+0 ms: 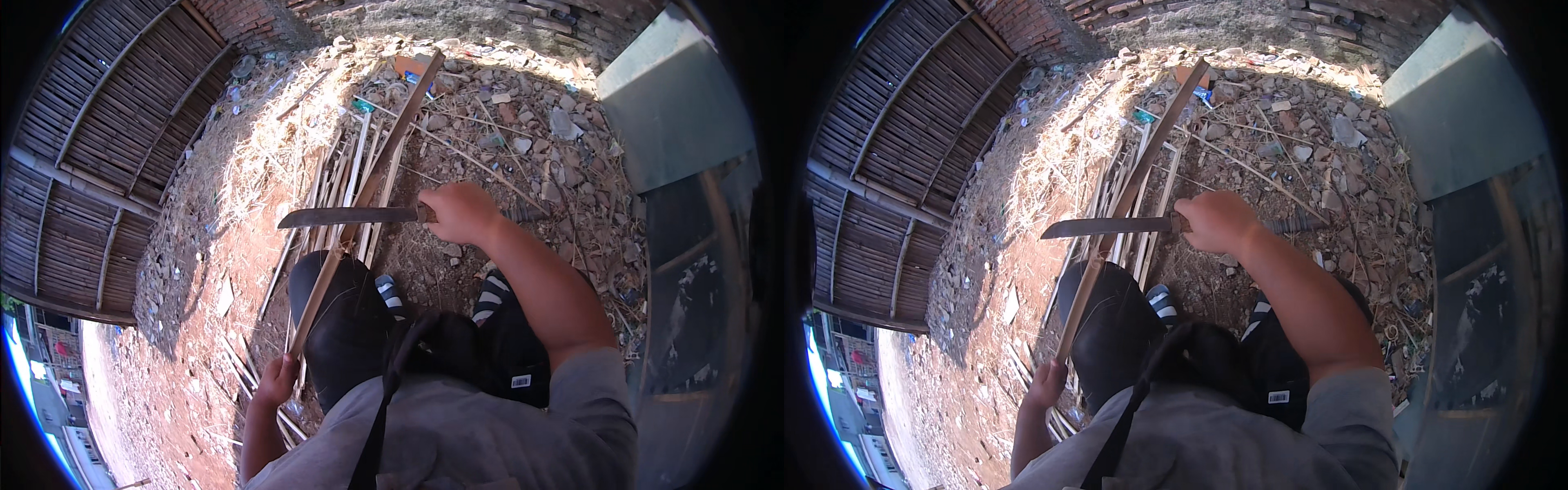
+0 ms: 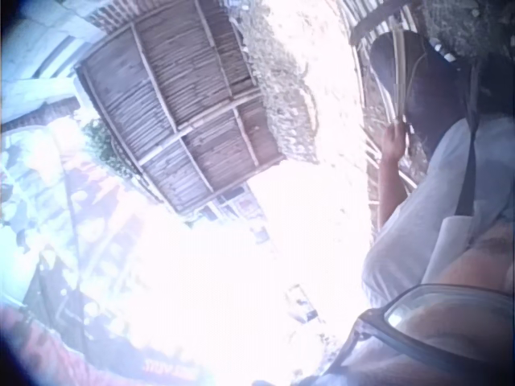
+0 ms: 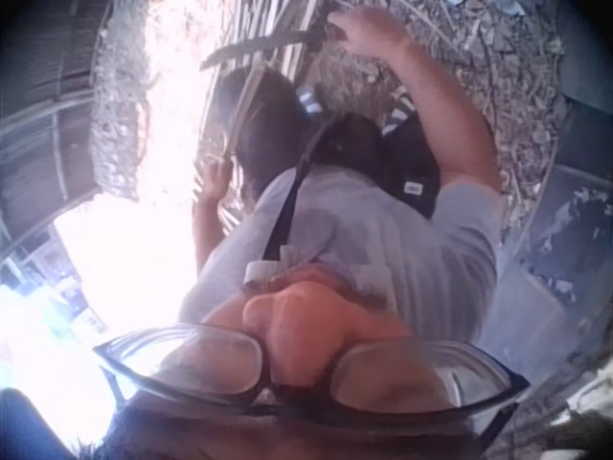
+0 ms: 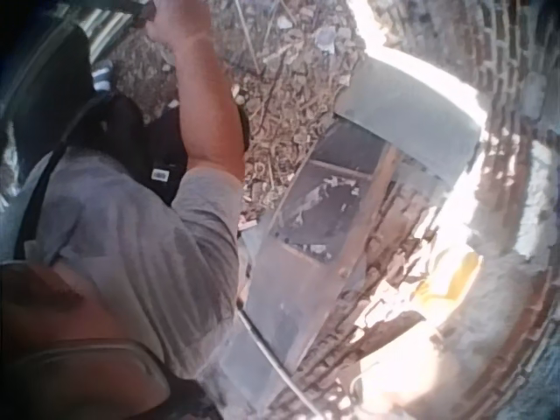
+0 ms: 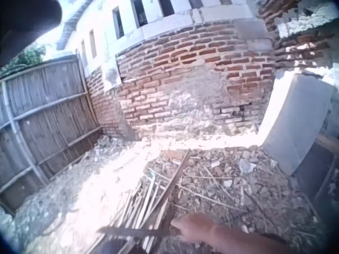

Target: The person sits on the ground and uses a machete to split a long bamboo pole into thin strips. They hold the pole with their left hand and repeatedly strike it with the machete in their right hand to separate the fibers.

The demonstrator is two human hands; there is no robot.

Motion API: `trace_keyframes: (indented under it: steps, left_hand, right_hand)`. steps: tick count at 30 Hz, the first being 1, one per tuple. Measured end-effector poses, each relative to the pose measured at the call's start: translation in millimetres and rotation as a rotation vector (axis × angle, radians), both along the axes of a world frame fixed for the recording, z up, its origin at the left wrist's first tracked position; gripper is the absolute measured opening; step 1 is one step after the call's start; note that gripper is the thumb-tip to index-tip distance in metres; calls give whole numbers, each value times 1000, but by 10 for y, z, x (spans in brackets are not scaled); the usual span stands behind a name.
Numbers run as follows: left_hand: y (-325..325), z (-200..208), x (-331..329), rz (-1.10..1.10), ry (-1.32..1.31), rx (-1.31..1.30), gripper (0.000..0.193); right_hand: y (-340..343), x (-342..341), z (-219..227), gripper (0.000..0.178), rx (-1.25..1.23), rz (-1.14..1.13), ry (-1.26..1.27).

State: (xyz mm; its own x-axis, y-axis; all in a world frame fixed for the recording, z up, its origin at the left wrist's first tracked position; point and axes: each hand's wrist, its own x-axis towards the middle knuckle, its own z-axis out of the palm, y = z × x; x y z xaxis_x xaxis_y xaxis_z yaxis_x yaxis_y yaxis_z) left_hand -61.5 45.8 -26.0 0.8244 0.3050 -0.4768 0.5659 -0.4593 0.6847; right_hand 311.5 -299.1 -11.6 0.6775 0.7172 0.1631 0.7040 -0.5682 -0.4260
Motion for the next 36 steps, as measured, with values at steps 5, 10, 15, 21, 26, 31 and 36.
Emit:
trace_keyframes:
  steps: [5, 10, 15, 21, 26, 31, 36]
  left_hand:
    - [-18, 29, 84, -153, -29, 181, 60]
    - [-68, 171, 166, -33, 91, 108, 59]
    - [-107, 160, 138, -68, 31, 141, 57]
    - [-105, 135, 119, -39, 25, 207, 55]
    - [-104, 30, 42, -19, 9, 116, 57]
    - [-187, 50, 87, -192, -103, 534, 42]
    - [-174, 131, 85, -157, -56, 526, 42]
  right_hand:
    - [-48, 76, 42, 14, -96, -24, 85]
    - [-153, 256, -140, 14, -103, -94, 177]
    - [127, -124, 41, 16, -199, 100, 0]
    - [-380, 470, -149, 24, -109, -322, 320]
    - [-212, 236, 38, 24, -153, -132, 163]
    - [-198, 248, 61, 25, -211, -48, 194]
    - [-566, 564, 24, 27, -46, -367, 396]
